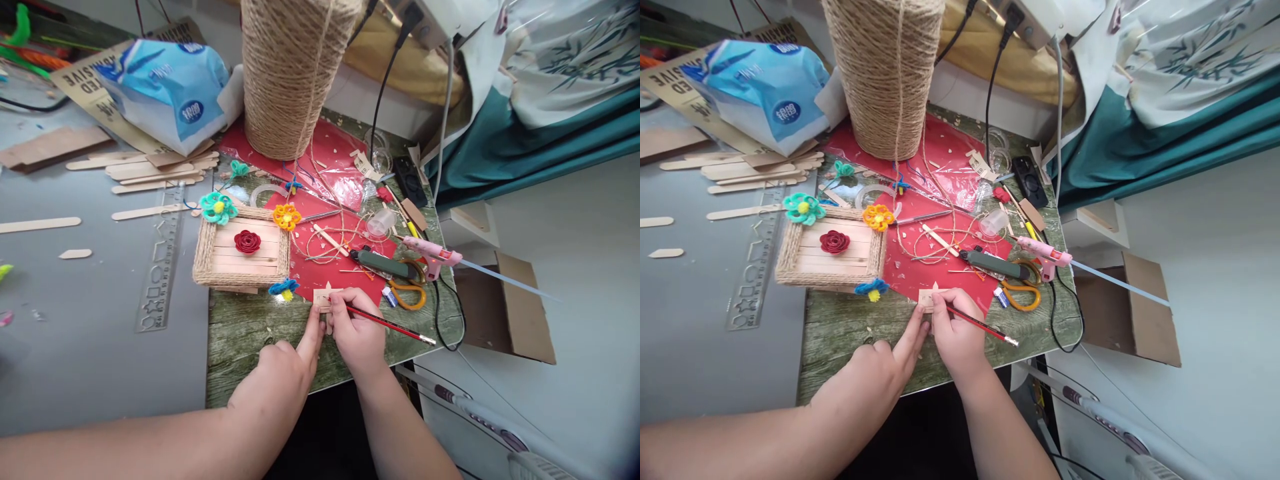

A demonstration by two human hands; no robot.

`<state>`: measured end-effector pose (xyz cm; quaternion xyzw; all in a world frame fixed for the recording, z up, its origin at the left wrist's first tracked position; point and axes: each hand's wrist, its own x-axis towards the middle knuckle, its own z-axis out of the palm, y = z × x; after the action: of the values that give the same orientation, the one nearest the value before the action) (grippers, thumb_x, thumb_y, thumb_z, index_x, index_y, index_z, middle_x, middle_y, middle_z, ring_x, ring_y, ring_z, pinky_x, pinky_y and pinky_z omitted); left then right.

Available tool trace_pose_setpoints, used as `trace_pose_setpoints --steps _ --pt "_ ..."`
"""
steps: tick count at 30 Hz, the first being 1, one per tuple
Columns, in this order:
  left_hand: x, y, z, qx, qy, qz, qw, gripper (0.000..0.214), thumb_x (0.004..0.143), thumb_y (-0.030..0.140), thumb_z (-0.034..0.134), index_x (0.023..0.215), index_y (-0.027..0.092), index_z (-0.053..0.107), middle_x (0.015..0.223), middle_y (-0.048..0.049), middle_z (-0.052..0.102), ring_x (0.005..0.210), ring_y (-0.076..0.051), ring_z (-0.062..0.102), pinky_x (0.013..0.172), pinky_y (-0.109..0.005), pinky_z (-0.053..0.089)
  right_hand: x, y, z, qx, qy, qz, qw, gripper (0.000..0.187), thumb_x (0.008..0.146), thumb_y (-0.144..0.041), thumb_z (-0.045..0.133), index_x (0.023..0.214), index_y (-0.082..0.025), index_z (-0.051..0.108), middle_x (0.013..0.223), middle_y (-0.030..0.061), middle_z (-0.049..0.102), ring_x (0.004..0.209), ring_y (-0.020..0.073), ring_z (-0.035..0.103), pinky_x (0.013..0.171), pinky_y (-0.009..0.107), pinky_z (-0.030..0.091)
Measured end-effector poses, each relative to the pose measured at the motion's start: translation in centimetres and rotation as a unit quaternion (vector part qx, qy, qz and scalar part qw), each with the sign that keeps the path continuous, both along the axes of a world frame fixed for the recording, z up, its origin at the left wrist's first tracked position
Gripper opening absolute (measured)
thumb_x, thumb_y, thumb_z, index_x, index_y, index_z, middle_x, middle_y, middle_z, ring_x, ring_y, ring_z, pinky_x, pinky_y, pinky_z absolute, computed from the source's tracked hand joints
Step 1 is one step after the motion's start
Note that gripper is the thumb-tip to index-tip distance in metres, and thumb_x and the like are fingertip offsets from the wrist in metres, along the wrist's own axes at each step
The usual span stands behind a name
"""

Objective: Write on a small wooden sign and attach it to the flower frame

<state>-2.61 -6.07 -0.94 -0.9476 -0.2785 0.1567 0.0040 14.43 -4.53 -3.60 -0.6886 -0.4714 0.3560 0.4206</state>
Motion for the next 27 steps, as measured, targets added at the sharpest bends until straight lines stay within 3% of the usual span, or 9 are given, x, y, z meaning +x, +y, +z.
trace_pose_setpoints --steps 27 --pt "0.00 0.19 0.32 0.009 0.017 -0.014 1.000 0.077 0.087 0.019 0.057 0.162 0.015 0.037 0.166 -0.0344 0.020 0.056 -0.012 0.061 0.043 -0.026 0.045 0.11 0.21 0.26 0.009 -0.016 0.011 1.000 0.023 0.097 -0.046 0.068 0.088 -0.024 0.072 0.068 0.0029 0.068 0.063 0.0209 0.067 0.053 0.030 0.054"
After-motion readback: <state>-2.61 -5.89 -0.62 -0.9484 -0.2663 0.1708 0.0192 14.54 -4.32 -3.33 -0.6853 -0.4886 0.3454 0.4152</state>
